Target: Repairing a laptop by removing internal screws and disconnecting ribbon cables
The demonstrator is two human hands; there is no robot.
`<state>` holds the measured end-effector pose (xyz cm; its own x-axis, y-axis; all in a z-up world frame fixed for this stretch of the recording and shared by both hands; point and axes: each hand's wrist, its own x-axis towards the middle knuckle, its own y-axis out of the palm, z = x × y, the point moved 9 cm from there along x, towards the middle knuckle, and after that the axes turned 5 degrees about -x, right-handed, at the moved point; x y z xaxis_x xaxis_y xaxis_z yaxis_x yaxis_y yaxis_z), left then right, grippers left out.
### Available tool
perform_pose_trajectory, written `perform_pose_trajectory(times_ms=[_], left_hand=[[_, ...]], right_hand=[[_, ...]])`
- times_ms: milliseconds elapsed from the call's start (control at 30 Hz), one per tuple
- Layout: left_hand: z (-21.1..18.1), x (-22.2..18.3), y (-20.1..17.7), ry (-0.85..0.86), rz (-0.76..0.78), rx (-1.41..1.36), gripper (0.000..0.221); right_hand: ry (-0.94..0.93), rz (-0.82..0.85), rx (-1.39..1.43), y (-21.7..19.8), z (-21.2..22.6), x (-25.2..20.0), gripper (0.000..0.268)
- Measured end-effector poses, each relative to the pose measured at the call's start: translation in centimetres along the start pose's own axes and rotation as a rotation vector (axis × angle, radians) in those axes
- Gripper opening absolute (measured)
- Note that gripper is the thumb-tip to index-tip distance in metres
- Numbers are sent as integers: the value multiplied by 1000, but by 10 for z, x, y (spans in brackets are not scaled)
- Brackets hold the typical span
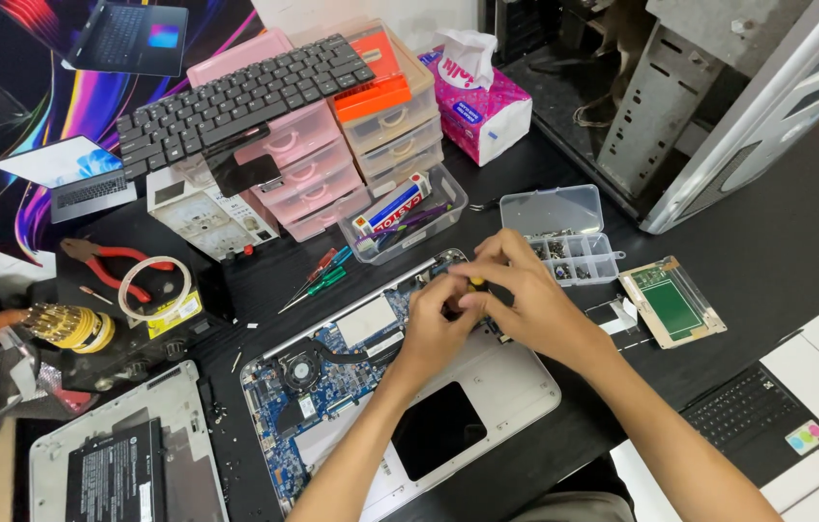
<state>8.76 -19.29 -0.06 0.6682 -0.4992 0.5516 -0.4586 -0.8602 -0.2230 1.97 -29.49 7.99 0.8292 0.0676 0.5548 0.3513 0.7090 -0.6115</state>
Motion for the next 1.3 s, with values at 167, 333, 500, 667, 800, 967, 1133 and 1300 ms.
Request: perform_pose_trajectory(times_ms=[167,333,500,667,800,967,1133,1300], left_hand=[[-22,6,-2,14,-16,-22,23],[-14,3,3,-14,32,-24,7],[-10,2,-2,24,-56,4,26],[-21,4,3,6,20,-20,12],[4,-3,2,-32,-11,-61,16],[-27,6,-4,-11,-7,-42,19],[-8,2,5,-42,31,-62,14],[-11,3,0,-18,-55,-29,21]], right_hand=[[-17,-28,79,1,1,3,26],[-5,-8,90,-5,5,3,25],[12,-22,26,4,-3,-2,26],[4,-13,54,-5,8,4,26],[-1,-27,-5,0,6,0,26],[21,-53,30,0,0,1,23],[43,-19,64,-10,4,4,25],[12,-49,37,2,-2,-2,25]])
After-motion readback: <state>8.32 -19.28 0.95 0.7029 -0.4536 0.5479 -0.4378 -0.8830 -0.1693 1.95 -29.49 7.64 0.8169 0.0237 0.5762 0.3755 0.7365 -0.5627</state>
